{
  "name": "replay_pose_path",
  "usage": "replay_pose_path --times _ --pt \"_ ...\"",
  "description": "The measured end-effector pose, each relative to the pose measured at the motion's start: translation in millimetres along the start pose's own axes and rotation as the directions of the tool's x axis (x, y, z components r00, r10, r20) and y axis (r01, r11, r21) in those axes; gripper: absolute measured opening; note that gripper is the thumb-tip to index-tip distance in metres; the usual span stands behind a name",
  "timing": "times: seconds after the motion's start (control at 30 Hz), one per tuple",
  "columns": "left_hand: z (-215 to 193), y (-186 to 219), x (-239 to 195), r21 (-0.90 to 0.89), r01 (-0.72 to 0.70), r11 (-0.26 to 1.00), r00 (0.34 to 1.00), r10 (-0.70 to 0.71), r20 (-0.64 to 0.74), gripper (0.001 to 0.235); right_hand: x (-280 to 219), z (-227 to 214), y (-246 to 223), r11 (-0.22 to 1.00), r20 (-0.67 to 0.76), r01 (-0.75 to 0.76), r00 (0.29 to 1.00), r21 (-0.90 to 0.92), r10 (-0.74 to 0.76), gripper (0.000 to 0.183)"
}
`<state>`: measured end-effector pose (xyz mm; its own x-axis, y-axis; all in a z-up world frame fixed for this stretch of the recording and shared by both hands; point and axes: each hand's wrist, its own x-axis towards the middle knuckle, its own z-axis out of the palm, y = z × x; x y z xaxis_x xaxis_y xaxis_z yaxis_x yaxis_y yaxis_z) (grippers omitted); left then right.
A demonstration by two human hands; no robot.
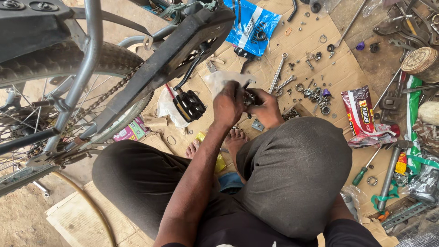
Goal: The person sits on the floor and repairs a bicycle by adjusting the rear derailleur and chain using a wrench and screwdriver. They then move to the handlebars to tighten a bolt with a screwdriver.
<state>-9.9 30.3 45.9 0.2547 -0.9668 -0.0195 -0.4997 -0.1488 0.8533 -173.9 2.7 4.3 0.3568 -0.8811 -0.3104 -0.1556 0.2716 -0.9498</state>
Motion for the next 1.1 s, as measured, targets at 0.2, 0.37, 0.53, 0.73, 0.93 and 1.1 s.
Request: replay_pose_path --times 0.2,0.37,0.53,0.73,0.93,1.1 --pt "17 1 -23 0.015 -0.184 0.983 0.977 0.181 0.114 0.019 13 -16 -2 0.658 -0.075 -0.277 0.888 0.700 0.454 0.033" --pt "24 1 -25 -0.169 -0.207 0.964 0.974 0.219 0.052 0.016 9 -13 0 0.828 -0.247 0.000 0.955 0.561 0.167 0.043" --pt "32 -5 -22 -0.322 0.045 0.946 0.998 -0.058 -0.032 0.018 9 5 -15 0.926 -0.118 -0.014 0.992 -0.376 -0.033 0.037" --pt "31 -26 -8 -0.520 0.261 0.814 0.920 -0.372 -0.121 0.020 -1 -1 -23 0.849 0.274 0.326 0.935 -0.417 -0.224 0.033" --pt "22 -25 -1 -0.477 0.134 0.869 0.938 -0.266 -0.221 0.017 2 -13 -5 0.694 0.352 0.423 0.901 -0.582 -0.255 0.040" --pt "16 -27 -3 -0.098 0.190 0.977 0.946 -0.209 -0.246 0.015 4 -12 12 0.600 0.229 0.504 0.849 -0.621 -0.476 0.011"
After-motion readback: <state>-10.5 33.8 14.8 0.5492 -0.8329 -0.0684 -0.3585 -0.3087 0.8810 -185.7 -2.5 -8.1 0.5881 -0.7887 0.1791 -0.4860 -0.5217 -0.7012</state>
